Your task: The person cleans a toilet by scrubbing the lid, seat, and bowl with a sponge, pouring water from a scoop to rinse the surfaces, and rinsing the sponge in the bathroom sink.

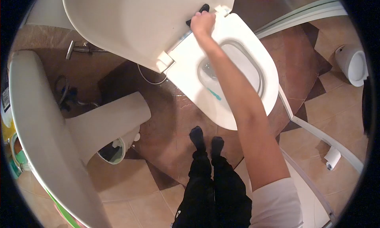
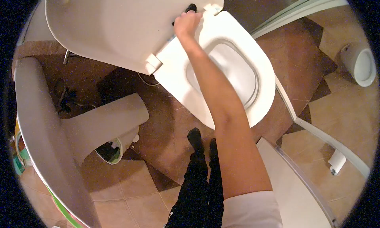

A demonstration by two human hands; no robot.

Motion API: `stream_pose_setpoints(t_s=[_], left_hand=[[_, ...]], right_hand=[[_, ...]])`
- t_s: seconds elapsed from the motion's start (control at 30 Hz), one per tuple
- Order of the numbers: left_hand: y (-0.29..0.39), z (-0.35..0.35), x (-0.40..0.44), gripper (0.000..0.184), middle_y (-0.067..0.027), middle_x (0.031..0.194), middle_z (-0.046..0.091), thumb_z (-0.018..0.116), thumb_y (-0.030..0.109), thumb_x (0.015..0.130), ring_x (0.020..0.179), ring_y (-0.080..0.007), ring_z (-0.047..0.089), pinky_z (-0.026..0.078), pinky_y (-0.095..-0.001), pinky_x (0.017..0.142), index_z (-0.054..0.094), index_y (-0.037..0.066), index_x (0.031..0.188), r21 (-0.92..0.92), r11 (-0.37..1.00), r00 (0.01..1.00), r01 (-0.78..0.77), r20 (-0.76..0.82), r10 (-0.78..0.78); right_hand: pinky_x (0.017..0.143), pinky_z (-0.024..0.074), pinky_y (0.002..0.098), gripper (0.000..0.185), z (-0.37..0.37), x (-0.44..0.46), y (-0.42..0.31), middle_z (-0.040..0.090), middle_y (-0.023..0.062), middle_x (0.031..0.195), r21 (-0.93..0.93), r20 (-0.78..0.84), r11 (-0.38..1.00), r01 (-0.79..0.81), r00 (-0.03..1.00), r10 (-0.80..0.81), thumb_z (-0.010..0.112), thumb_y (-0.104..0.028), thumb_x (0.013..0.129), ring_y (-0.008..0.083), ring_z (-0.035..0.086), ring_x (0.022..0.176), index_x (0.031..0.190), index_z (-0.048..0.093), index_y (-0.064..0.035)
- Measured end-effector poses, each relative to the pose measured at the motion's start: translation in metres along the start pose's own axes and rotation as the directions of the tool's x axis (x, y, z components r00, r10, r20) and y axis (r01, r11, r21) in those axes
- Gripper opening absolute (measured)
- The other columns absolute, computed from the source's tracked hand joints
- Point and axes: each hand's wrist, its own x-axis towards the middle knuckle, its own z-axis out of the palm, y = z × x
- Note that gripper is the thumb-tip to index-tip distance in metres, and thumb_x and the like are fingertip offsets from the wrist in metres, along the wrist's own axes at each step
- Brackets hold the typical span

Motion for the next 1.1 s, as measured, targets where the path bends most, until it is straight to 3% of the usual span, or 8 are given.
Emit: stream_pose_setpoints(t_s=[0.23, 0.4, 0.47, 0.63, 0.73, 0.8, 0.83, 1.1], left_hand=[[-0.008, -0.001, 0.01, 0.044, -0.0242, 0.123, 0.041, 0.046, 0.008, 0.093, 0.101, -0.0245, 0.055, 0.052, -0.032, 0.088, 0.031, -0.002, 0.133, -0.017, 0.999, 1.0, 0.027, -0.016, -0.027], [-0.009, -0.002, 0.012, 0.043, -0.0244, 0.124, 0.04, 0.046, 0.008, 0.093, 0.101, -0.0245, 0.055, 0.052, -0.032, 0.088, 0.031, -0.002, 0.133, -0.016, 0.999, 0.999, 0.029, -0.018, -0.029], [-0.01, -0.004, 0.012, 0.043, -0.0244, 0.125, 0.04, 0.045, 0.008, 0.093, 0.102, -0.0245, 0.055, 0.052, -0.0319, 0.089, 0.031, -0.002, 0.133, -0.027, 0.999, 0.999, 0.033, -0.02, -0.034], [-0.004, -0.008, 0.006, 0.043, -0.0245, 0.125, 0.039, 0.045, 0.009, 0.093, 0.102, -0.0244, 0.055, 0.052, -0.0319, 0.089, 0.031, -0.002, 0.132, -0.031, 0.999, 0.999, 0.03, -0.022, -0.031], [-0.001, -0.011, 0.003, 0.042, -0.0246, 0.126, 0.039, 0.045, 0.009, 0.093, 0.103, -0.0244, 0.055, 0.052, -0.0319, 0.09, 0.032, -0.002, 0.132, -0.03, 0.999, 0.999, 0.037, -0.019, -0.037], [0.002, -0.014, 0.001, 0.042, -0.0247, 0.126, 0.038, 0.045, 0.009, 0.093, 0.103, -0.0244, 0.055, 0.052, -0.0318, 0.09, 0.032, -0.002, 0.132, -0.031, 0.999, 0.999, 0.034, -0.008, -0.035], [0.003, -0.016, 0.0, 0.042, -0.0247, 0.127, 0.038, 0.045, 0.009, 0.093, 0.103, -0.0244, 0.055, 0.052, -0.0318, 0.09, 0.032, -0.002, 0.132, -0.034, 0.999, 0.999, 0.032, 0.0, -0.032], [0.019, -0.029, 0.002, 0.041, -0.0249, 0.128, 0.037, 0.044, 0.009, 0.094, 0.104, -0.0244, 0.054, 0.052, -0.0318, 0.091, 0.032, -0.002, 0.132, -0.046, 0.997, 0.976, 0.069, 0.209, -0.058]], right_hand=[[0.068, 0.0413, 0.0428, 0.027, -0.008, -0.097, -0.048, 0.053, 0.0201, 0.066, 0.094, -0.03, 0.913, 0.398, 0.917, -0.397, 0.043, -0.01, 0.091, 0.0319, 0.053, 0.068, 0.071, 0.053, 0.0057], [0.056, 0.0457, 0.0398, 0.017, -0.029, -0.007, -0.028, 0.058, 0.0209, 0.069, -0.182, 0.043, 0.981, 0.069, 0.997, -0.062, 0.052, -0.006, 0.083, 0.0309, 0.059, 0.063, 0.072, 0.054, 0.0078], [0.068, 0.0461, 0.0345, 0.027, -0.027, -0.042, -0.037, 0.052, 0.0134, 0.09, -0.183, 0.021, 0.838, 0.514, 0.854, -0.519, 0.05, -0.004, 0.081, 0.0249, 0.056, 0.081, 0.107, 0.049, 0.0039], [0.065, 0.0496, 0.0372, 0.043, -0.099, -0.08, 0.008, 0.054, 0.0165, 0.087, -0.129, 0.597, 0.299, 0.946, 0.315, -0.738, 0.05, 0.002, 0.082, 0.031, 0.057, 0.076, 0.124, 0.045, 0.0041], [0.064, 0.0509, 0.0347, 0.047, -0.103, -0.072, 0.026, 0.054, 0.0154, 0.086, -0.453, 0.352, 0.628, 0.632, 0.775, -0.526, 0.052, 0.004, 0.076, 0.0288, 0.059, 0.074, 0.122, 0.045, 0.0054], [0.056, 0.0503, 0.0369, 0.046, -0.094, -0.115, 0.007, 0.053, 0.0183, 0.087, -0.449, 0.505, 0.718, 0.531, 0.814, -0.286, 0.049, 0.004, 0.077, 0.0304, 0.057, 0.071, 0.122, 0.044, 0.0052], [0.059, 0.0502, 0.0381, 0.049, -0.091, -0.146, 0.012, 0.052, 0.0155, 0.09, -0.348, 0.492, 0.571, 0.744, 0.663, -0.564, 0.048, 0.002, 0.075, 0.0309, 0.057, 0.072, 0.124, 0.044, 0.0018], [0.064, 0.0515, 0.0349, 0.05, -0.19, -0.146, 0.017, 0.055, 0.0106, 0.087, -0.049, 0.839, 0.591, 0.805, 0.354, -0.412, 0.054, 0.001, 0.071, 0.0266, 0.059, 0.077, 0.12, 0.054, -0.01]])
